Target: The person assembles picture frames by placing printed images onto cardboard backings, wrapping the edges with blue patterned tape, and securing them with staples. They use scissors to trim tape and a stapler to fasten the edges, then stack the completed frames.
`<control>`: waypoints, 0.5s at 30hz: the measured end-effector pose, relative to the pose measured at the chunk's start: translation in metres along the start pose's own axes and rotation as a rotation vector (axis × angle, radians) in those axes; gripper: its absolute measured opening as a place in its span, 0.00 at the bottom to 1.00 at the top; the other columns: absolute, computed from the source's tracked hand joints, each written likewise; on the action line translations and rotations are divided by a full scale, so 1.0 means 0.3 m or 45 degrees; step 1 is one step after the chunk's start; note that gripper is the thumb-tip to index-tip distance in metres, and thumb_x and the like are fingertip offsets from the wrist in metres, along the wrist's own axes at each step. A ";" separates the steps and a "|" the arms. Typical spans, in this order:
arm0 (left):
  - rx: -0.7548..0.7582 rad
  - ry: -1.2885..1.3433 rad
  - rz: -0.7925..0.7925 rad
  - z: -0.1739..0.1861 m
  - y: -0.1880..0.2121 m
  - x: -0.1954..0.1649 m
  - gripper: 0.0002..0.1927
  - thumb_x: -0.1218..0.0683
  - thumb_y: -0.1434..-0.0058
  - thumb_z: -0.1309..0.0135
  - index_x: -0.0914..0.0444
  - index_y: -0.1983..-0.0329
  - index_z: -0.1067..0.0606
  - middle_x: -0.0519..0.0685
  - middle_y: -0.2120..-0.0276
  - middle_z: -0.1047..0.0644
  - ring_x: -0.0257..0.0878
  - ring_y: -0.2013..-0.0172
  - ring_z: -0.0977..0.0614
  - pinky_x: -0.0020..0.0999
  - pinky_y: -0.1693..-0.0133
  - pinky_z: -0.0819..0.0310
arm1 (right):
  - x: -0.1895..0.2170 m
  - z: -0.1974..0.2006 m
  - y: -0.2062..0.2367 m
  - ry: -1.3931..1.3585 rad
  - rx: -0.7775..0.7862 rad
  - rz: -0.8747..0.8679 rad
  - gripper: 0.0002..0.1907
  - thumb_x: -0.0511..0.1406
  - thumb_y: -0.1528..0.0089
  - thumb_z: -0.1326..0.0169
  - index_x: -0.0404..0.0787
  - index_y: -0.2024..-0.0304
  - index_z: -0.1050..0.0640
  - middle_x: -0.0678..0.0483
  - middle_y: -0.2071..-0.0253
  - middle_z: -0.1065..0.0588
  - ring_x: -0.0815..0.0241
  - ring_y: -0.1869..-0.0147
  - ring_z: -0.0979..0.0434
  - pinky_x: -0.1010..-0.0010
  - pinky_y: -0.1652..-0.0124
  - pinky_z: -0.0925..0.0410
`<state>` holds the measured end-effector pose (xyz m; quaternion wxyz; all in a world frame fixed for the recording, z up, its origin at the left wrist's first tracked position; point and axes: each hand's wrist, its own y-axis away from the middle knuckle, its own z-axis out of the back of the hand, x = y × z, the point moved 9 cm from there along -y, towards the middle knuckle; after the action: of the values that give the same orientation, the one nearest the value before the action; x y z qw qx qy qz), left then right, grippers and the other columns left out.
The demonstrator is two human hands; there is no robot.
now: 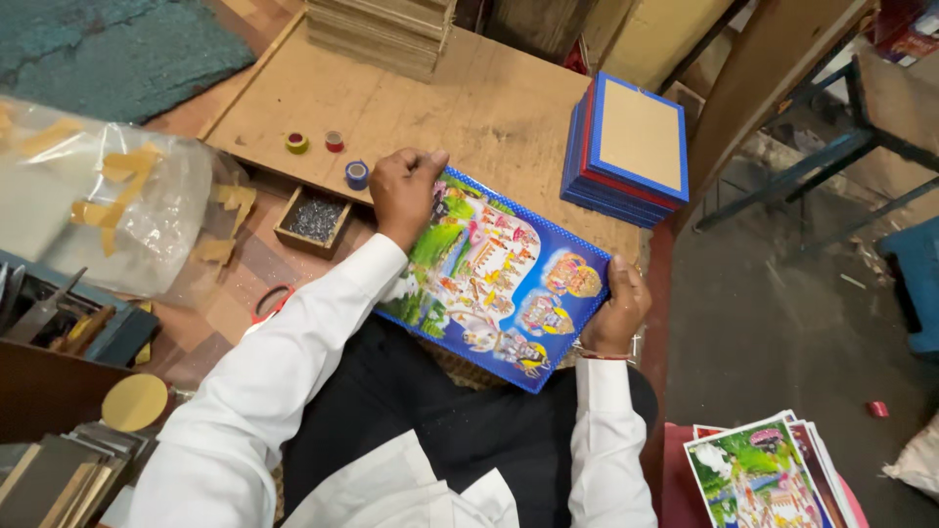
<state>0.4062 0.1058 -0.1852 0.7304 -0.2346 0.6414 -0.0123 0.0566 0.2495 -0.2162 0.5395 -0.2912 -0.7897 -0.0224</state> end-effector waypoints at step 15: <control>0.295 1.332 0.349 -0.032 -0.041 0.117 0.15 0.56 0.31 0.46 0.75 0.49 0.23 0.54 0.62 0.18 0.39 0.64 0.17 0.33 0.58 0.20 | 0.357 -0.590 0.594 1.360 0.740 1.128 0.28 0.44 0.46 0.34 0.34 0.50 0.23 0.42 0.48 0.23 0.39 0.39 0.25 0.50 0.37 0.35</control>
<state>0.4067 0.0806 -0.2142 0.3302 -0.0298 0.9379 -0.1025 0.2648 0.3820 -0.0993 0.8629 -0.3771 -0.2036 0.2678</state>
